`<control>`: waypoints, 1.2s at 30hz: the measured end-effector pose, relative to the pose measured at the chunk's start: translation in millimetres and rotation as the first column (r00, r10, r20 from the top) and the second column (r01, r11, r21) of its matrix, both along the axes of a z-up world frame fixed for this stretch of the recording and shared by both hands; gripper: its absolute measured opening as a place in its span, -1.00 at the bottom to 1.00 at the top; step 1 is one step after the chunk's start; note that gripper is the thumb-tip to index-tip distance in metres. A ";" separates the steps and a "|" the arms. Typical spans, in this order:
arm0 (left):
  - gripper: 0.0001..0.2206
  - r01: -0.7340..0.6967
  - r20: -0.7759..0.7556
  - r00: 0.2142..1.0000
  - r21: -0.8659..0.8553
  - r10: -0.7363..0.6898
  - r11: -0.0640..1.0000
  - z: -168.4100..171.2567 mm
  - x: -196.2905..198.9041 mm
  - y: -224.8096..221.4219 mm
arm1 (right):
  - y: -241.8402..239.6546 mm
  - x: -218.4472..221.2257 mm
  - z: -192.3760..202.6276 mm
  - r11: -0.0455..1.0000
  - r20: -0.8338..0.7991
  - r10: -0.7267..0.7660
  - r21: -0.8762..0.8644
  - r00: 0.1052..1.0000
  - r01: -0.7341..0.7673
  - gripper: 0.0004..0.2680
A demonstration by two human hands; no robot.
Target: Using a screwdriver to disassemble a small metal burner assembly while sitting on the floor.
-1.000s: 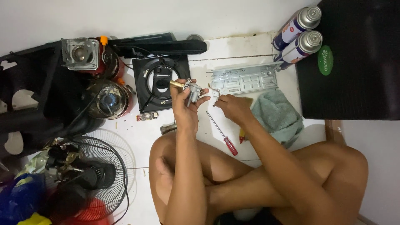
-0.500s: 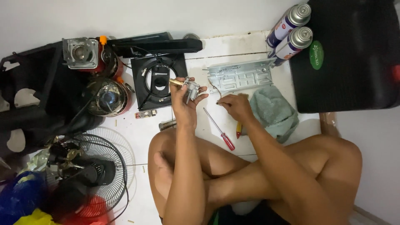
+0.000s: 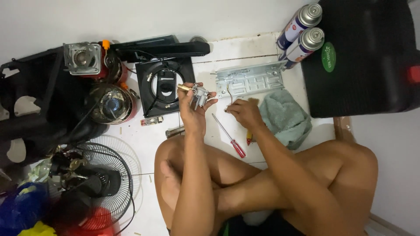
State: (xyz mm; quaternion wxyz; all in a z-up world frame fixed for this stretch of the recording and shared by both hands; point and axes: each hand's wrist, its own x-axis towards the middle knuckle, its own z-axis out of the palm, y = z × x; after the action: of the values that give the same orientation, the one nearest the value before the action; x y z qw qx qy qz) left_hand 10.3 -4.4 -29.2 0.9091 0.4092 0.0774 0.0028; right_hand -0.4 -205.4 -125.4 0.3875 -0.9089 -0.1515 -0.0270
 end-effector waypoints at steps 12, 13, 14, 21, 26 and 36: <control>-0.62 -0.014 0.018 1.000 -0.223 0.018 0.975 2.1 2.9 -0.9 | -1.4 2.7 4.1 0.944 -0.046 -0.160 0.285 0.986 0.166 -0.93; -0.62 -0.011 0.017 1.000 -0.224 0.015 0.975 7.1 -0.4 -4.6 | -4.4 0.9 7.5 0.944 -0.047 -0.163 0.285 0.986 0.169 -0.93; -0.61 -0.018 0.023 0.999 -0.252 0.024 0.968 13.1 -1.7 -6.5 | -5.8 2.5 11.9 0.931 -0.013 -0.181 0.320 0.983 0.176 -0.93; -0.70 -0.020 0.027 0.999 -0.352 0.032 0.936 21.1 -2.5 -16.9 | -17.6 -1.8 65.0 0.853 0.114 -0.239 0.499 0.964 0.152 -0.90; -0.79 0.090 0.151 0.988 -0.342 -0.039 0.935 9.6 0.6 -22.4 | -19.9 -27.7 104.3 0.808 0.052 -0.259 0.559 0.965 0.187 -0.94; -0.81 0.029 0.140 0.990 -0.041 -0.023 0.999 7.9 -3.0 -37.3 | -4.7 -50.5 107.0 0.593 -0.066 -0.167 0.791 0.984 0.154 -0.95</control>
State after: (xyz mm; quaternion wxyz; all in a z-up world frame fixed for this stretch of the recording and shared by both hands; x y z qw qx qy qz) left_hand 7.3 -41.8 -21.3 0.9208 0.3895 0.0083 0.0177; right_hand -50.9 -210.2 -18.3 0.7442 -0.6531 -0.0444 -0.1326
